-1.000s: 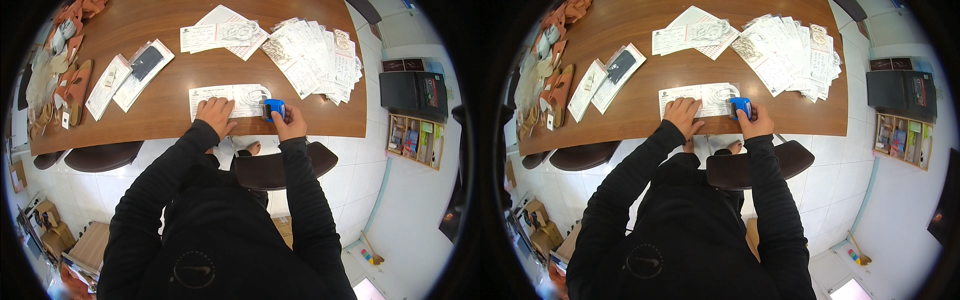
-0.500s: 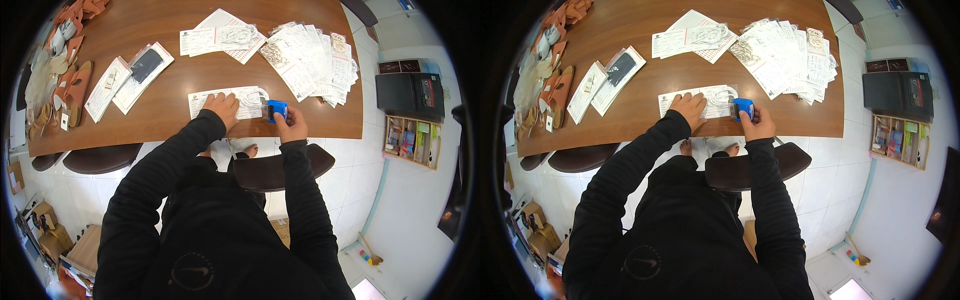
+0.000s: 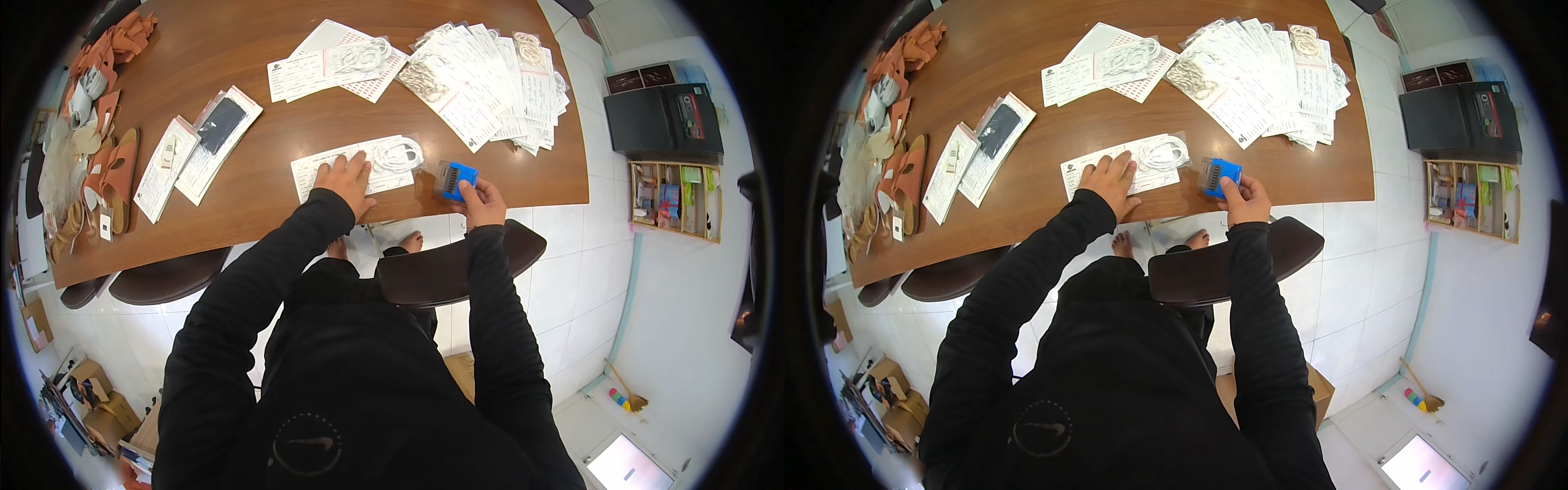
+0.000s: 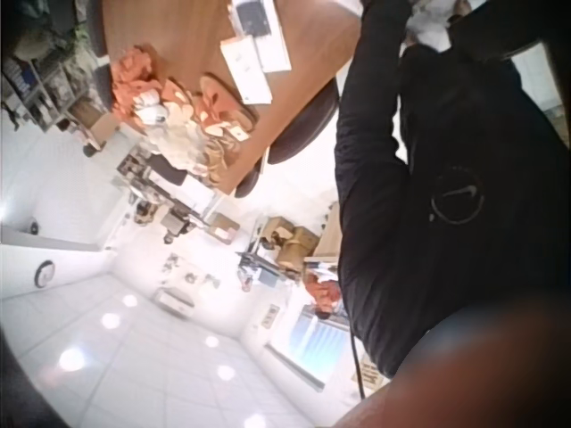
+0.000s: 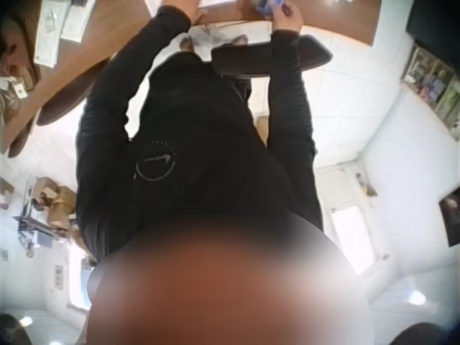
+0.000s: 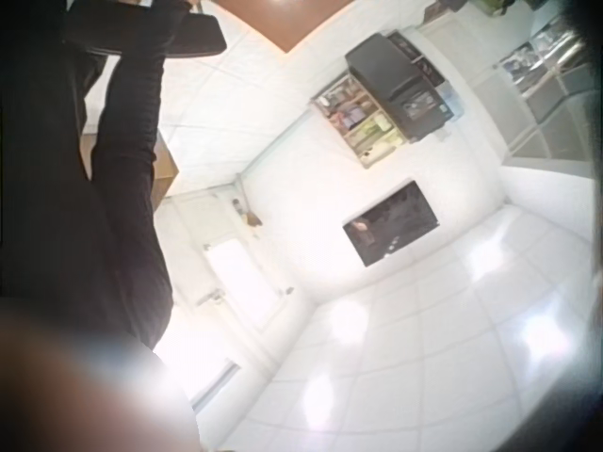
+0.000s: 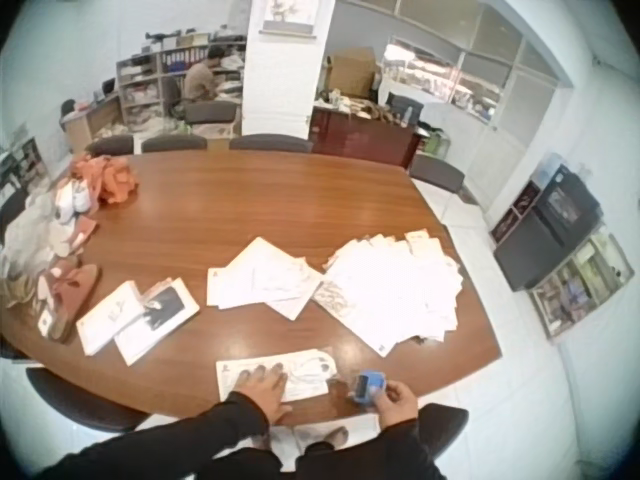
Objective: The person stamps multiple documents and small plastic-wrapped items on a red stool and then on a wooden table. They use a blue handheld stamp to mark each item and place the stamped items into separate piles.
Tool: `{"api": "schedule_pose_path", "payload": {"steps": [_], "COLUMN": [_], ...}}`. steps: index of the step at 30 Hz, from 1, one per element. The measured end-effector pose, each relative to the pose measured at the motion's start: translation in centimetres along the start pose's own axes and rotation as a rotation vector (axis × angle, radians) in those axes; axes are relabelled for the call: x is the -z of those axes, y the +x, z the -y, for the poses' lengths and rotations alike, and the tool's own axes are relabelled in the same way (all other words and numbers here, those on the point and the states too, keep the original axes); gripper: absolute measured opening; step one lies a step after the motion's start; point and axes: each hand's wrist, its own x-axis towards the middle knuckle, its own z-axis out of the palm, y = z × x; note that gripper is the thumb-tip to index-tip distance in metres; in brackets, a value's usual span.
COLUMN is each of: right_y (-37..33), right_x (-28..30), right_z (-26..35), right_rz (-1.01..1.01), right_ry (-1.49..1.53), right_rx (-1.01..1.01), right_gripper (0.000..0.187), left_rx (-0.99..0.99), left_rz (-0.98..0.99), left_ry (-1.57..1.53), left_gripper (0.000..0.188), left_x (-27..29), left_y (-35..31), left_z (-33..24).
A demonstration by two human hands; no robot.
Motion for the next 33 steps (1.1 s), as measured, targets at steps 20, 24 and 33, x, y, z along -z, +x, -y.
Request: {"api": "schedule_pose_path", "payload": {"steps": [20,24,33], "right_y": [-0.2,-0.1,0.7], "right_x": [-5.3,-6.2,-8.4], "right_z": [1.2,2.4,4.2], "right_rz": [0.171,0.190,0.255], "right_ry": [-0.635,-0.778,-0.834], "right_rx": [0.440,0.616,0.840], "right_gripper": [0.037,0.038,0.037], "left_rx": [-0.046,-0.042,-0.070], "left_rz": [-0.015,-0.041,-0.125], "left_ry": [-0.051,-0.067,-0.133], "left_gripper": [0.057,0.057,0.057], "left_x": [-0.5,-0.7,-1.8], "left_y": [-1.4,-1.7,-2.2], "left_z": [0.3,0.4,0.9]}}
